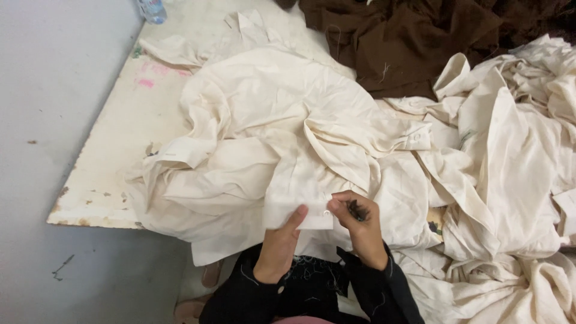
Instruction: Trimming loose threads from white fabric garments using thread snips in a sewing factory.
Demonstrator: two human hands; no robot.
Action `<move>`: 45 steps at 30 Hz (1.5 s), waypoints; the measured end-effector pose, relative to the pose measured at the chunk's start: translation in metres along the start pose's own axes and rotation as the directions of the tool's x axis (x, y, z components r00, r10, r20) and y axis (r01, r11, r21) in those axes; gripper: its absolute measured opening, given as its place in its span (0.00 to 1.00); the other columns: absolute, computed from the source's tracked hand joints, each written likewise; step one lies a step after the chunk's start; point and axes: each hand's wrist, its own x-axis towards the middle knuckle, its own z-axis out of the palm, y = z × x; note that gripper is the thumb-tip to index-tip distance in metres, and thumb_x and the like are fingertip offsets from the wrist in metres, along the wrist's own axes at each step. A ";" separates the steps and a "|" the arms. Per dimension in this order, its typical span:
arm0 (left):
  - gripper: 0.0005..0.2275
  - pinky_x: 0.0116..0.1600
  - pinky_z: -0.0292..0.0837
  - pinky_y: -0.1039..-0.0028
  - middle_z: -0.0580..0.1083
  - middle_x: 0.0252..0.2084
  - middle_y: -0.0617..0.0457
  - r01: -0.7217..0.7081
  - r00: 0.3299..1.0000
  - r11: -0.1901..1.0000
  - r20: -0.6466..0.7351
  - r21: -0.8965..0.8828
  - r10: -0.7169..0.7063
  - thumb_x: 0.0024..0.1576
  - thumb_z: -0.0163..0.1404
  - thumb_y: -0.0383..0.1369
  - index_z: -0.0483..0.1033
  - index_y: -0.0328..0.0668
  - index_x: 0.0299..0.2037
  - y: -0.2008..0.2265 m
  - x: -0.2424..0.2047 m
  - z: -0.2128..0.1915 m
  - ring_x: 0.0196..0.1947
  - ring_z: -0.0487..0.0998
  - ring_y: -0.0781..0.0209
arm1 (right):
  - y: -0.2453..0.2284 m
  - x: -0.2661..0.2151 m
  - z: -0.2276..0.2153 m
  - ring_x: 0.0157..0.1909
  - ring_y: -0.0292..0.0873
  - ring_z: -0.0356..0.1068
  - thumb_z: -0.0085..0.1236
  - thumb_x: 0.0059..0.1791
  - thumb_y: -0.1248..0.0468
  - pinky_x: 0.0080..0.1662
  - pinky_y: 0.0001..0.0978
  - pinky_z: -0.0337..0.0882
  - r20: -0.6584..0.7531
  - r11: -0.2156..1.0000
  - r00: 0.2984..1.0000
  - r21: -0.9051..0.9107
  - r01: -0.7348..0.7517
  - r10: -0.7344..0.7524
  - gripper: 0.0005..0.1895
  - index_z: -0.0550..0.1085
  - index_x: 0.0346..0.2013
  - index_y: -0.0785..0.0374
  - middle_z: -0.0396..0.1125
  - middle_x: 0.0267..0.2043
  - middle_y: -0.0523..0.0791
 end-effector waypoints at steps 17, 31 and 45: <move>0.09 0.55 0.62 0.80 0.74 0.41 0.54 -0.782 0.615 0.351 0.545 0.515 0.570 0.48 0.50 0.31 0.75 0.42 0.38 0.068 0.036 0.047 0.44 0.73 0.69 | -0.112 0.061 0.007 0.23 0.36 0.62 0.52 0.40 0.68 0.28 0.21 0.60 0.076 0.598 0.658 -0.348 0.722 -0.749 0.03 0.70 0.24 0.66 0.64 0.22 0.43; 0.12 0.50 0.69 0.75 0.76 0.37 0.50 -0.448 0.893 0.822 0.214 0.352 0.395 0.39 0.55 0.28 0.76 0.35 0.34 0.110 0.047 0.088 0.41 0.75 0.63 | -0.093 0.116 -0.007 0.28 0.38 0.58 0.46 0.43 0.55 0.31 0.23 0.58 0.077 0.492 0.554 -0.372 0.787 -0.829 0.14 0.62 0.34 0.62 0.60 0.29 0.48; 0.08 0.37 0.70 0.73 0.70 0.26 0.50 -0.450 0.850 0.886 0.357 0.112 0.386 0.42 0.53 0.20 0.68 0.33 0.31 0.100 0.061 0.087 0.31 0.72 0.61 | -0.067 0.132 -0.002 0.23 0.43 0.63 0.50 0.41 0.64 0.29 0.26 0.63 -0.038 0.337 0.348 -0.369 0.866 -0.937 0.07 0.66 0.29 0.65 0.62 0.23 0.51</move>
